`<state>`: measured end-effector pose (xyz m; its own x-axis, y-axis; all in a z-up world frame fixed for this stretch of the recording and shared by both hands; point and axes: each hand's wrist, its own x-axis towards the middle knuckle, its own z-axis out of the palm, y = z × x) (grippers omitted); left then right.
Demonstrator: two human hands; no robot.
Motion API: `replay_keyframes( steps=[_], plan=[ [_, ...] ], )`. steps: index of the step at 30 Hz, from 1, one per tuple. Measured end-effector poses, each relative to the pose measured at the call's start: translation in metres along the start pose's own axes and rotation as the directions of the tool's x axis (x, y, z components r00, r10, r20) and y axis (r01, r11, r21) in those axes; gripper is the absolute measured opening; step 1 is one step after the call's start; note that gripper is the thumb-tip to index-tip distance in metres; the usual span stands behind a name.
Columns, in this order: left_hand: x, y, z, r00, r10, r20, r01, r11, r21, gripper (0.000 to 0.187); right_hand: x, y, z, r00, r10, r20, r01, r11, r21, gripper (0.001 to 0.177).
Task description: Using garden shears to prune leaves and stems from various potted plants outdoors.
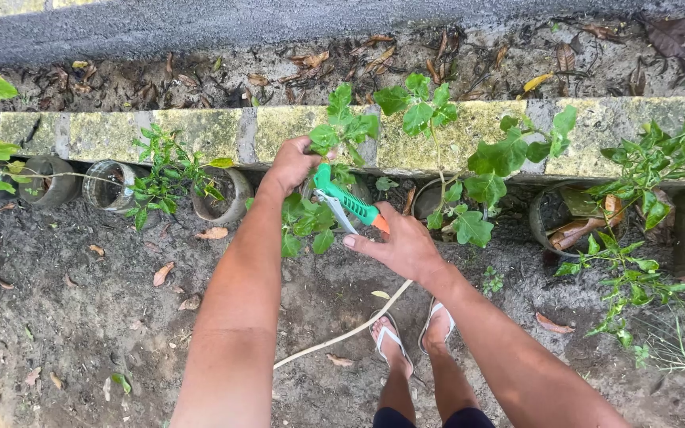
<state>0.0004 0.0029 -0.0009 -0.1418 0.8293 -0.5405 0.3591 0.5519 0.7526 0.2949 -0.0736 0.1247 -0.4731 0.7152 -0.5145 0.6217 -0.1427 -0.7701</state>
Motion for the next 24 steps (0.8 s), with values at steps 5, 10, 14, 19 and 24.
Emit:
replay_keyframes(
  steps=[5,10,14,19,24],
  plan=[
    [-0.005,0.008,-0.002,0.999,0.009,-0.032,-0.008,0.999,0.037,0.033,0.002,-0.001,0.001,1.0,-0.023,-0.018,0.024,0.999,0.023,0.078],
    [0.002,-0.002,-0.005,0.999,0.037,-0.014,-0.037,0.999,-0.025,0.03,0.002,-0.007,-0.002,1.0,-0.016,-0.015,0.017,0.999,0.035,0.078],
    [-0.004,0.004,-0.007,0.998,0.045,-0.031,-0.046,0.998,-0.037,0.027,0.004,-0.007,0.0,1.0,-0.021,-0.011,0.021,0.999,0.027,0.081],
    [0.01,-0.018,-0.012,0.997,0.042,-0.068,-0.04,0.999,0.019,0.023,0.005,-0.007,0.001,1.0,-0.008,-0.003,0.008,1.0,0.027,0.082],
    [-0.005,0.007,-0.014,0.995,0.042,-0.09,-0.036,0.997,0.069,0.02,0.004,-0.007,0.002,0.996,-0.085,-0.021,0.086,0.993,0.08,0.082]
  ],
)
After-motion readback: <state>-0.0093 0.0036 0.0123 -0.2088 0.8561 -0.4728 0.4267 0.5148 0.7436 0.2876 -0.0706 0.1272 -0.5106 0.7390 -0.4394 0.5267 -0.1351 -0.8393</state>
